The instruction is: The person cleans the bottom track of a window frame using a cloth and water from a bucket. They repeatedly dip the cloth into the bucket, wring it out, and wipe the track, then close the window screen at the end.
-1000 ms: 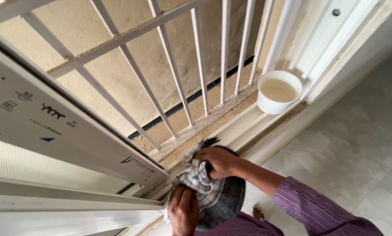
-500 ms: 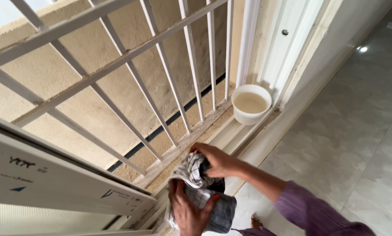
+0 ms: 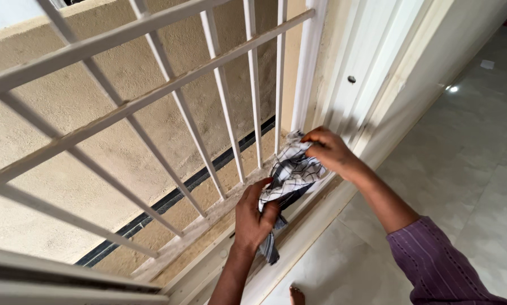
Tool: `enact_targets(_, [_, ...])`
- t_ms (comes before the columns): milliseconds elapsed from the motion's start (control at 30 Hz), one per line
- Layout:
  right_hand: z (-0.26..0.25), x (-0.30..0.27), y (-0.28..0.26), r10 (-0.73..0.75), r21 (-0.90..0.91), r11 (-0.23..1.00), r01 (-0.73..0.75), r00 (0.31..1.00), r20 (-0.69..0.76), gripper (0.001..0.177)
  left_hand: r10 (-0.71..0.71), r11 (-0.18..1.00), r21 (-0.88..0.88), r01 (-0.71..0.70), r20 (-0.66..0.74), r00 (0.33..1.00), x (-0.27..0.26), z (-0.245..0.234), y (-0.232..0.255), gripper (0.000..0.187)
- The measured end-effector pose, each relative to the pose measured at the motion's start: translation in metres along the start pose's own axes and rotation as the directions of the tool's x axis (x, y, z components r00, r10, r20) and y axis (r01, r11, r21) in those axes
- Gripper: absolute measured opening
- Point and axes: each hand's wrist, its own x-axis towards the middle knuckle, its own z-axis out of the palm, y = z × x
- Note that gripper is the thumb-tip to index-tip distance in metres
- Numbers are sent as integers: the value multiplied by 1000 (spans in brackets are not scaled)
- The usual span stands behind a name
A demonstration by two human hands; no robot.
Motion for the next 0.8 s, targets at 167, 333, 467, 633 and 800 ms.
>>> enact_targets(167, [13, 26, 19, 231, -568, 818, -92, 957, 177, 43, -115, 978, 191, 79, 182, 977, 27, 13, 3, 31])
enact_targets(333, [30, 55, 40, 168, -716, 674, 182, 906, 388, 48, -6, 986, 162, -37, 263, 965, 43, 17, -4, 34])
enact_targets(467, [36, 69, 55, 231, -776, 606, 176, 894, 383, 33, -128, 969, 243, 48, 329, 936, 49, 21, -3, 45])
enact_targets(633, [40, 64, 47, 319, -797, 598, 79, 889, 328, 27, -261, 947, 235, 218, 170, 950, 62, 37, -3, 57])
enact_targets(800, [29, 53, 18, 328, -736, 676, 25, 885, 332, 45, -204, 950, 278, 144, 200, 958, 64, 41, -10, 51])
